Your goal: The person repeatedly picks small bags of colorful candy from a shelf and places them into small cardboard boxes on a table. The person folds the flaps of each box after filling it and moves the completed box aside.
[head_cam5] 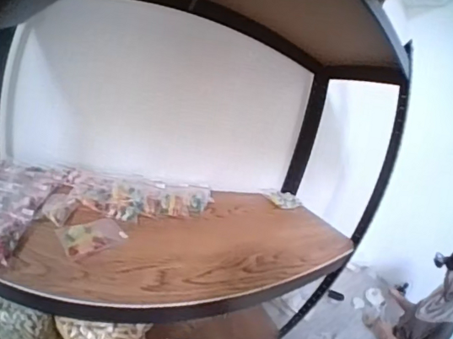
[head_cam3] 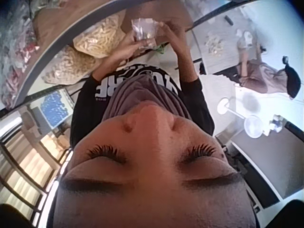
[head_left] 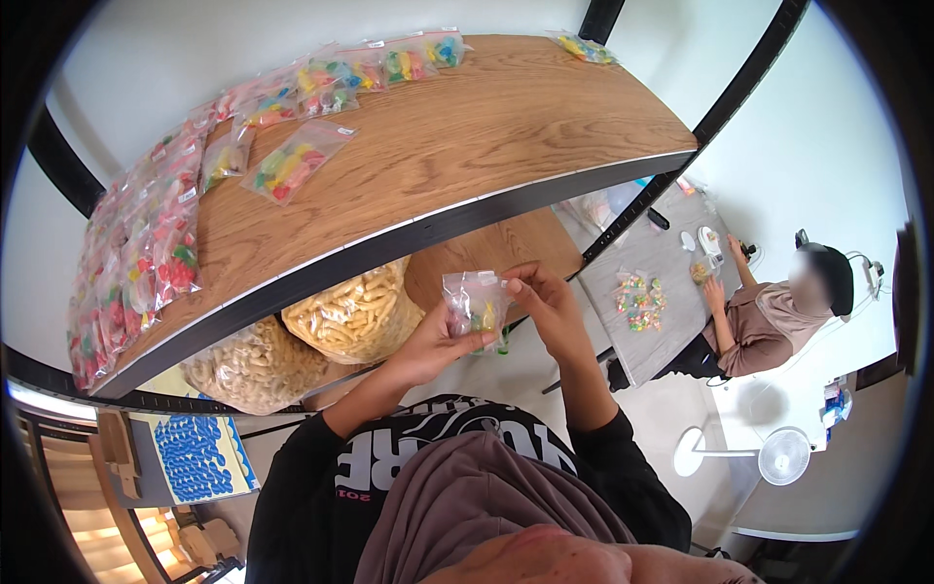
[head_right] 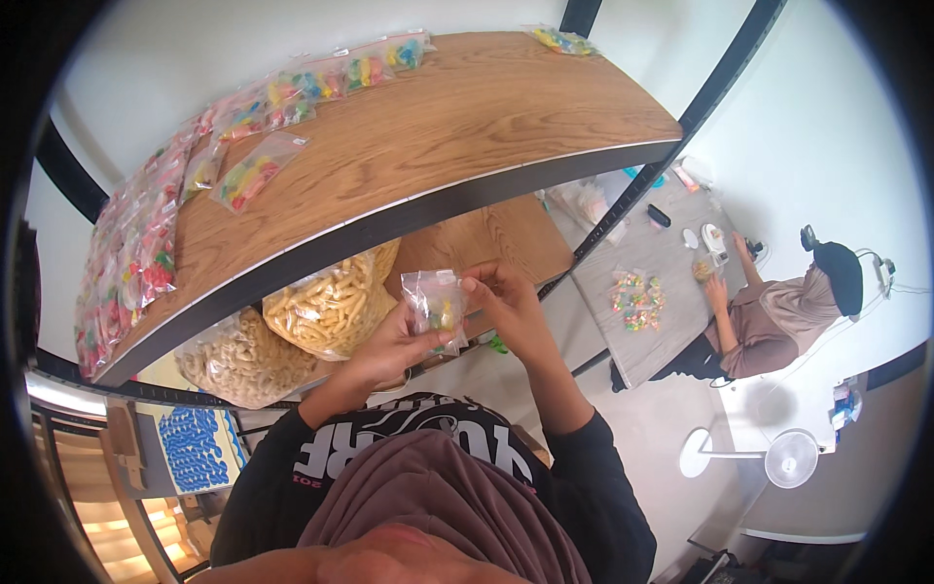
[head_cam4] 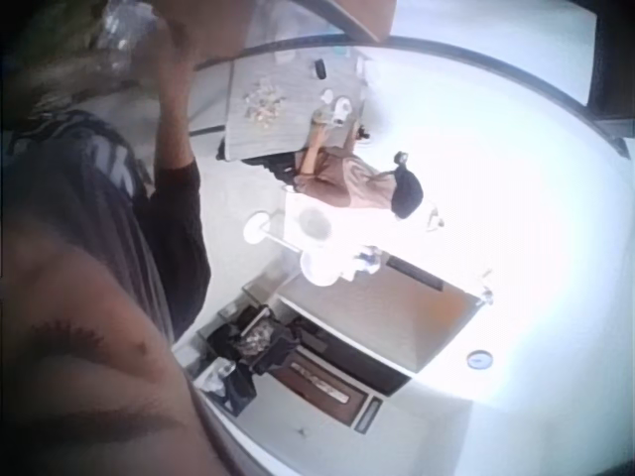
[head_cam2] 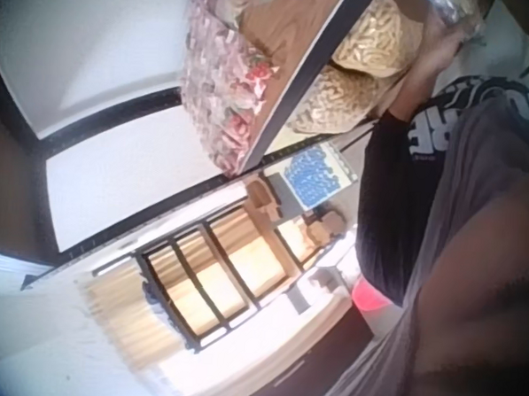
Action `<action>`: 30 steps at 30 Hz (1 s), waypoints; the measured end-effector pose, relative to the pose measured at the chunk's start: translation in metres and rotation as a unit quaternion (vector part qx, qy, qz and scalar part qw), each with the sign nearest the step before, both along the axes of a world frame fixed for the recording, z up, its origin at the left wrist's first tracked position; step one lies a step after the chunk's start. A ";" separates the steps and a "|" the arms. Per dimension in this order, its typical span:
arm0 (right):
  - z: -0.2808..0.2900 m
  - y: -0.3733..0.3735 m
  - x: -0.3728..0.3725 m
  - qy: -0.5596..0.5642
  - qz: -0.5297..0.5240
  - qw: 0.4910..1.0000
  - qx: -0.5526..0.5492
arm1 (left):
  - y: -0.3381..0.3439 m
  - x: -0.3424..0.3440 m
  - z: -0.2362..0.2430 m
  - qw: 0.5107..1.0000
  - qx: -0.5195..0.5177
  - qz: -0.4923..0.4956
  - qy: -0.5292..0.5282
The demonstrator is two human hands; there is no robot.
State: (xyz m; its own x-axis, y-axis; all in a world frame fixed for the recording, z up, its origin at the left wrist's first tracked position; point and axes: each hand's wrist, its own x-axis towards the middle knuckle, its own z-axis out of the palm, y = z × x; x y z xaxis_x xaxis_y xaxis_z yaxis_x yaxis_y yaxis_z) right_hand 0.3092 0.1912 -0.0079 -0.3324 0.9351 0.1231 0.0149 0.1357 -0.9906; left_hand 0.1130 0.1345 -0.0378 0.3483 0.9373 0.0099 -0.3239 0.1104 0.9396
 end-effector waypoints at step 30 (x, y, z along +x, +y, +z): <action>-0.016 0.019 -0.007 0.059 0.070 0.992 -0.092 | 0.004 -0.011 -0.021 0.999 0.000 0.025 0.025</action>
